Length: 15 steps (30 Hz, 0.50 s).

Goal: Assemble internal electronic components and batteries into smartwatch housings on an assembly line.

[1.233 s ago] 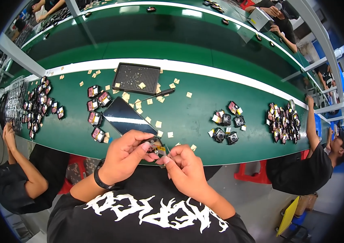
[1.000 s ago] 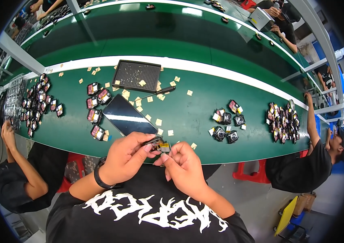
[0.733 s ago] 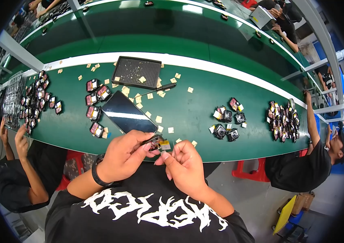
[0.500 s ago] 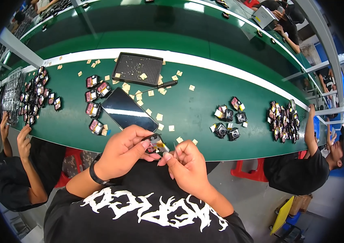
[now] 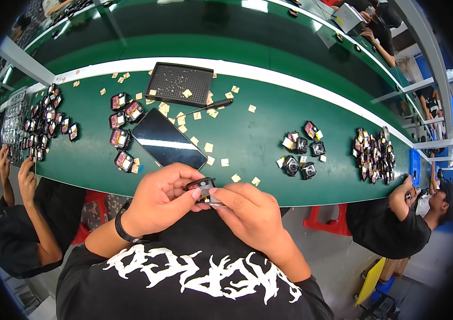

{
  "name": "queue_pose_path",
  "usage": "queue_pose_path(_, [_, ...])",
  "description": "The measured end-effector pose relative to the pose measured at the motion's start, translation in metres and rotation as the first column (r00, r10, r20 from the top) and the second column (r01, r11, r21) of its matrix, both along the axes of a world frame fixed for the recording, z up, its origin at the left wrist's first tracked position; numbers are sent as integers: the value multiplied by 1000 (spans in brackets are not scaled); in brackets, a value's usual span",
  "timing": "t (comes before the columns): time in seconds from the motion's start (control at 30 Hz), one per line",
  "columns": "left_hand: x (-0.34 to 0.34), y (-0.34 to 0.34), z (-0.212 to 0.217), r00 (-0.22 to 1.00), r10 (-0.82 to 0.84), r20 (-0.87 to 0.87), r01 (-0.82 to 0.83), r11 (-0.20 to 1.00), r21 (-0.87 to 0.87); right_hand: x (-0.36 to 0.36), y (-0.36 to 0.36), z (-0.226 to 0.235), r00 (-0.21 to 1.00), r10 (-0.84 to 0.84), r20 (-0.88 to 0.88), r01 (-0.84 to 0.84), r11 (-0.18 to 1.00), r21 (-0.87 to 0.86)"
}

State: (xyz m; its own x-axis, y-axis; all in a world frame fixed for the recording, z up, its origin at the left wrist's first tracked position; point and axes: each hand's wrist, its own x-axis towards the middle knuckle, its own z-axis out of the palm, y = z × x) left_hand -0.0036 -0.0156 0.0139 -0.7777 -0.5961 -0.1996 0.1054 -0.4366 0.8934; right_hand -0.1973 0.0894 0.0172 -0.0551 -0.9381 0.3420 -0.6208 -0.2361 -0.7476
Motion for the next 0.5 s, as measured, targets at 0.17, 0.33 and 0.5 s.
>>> queue_pose_path(0.17, [2,-2,-2,996,-55,71,62,994,-89,3,1,3,992,39,-122,-50,995,-87])
queue_pose_path(0.33, [0,2,-10,999,-26,25,27,999,-42,13,14,1,939,-169,300,97,966,240])
queue_pose_path(0.5, [-2,4,-19,1000,-9,8,9,998,-66,26,15,-5,804,-259,536,95,945,314])
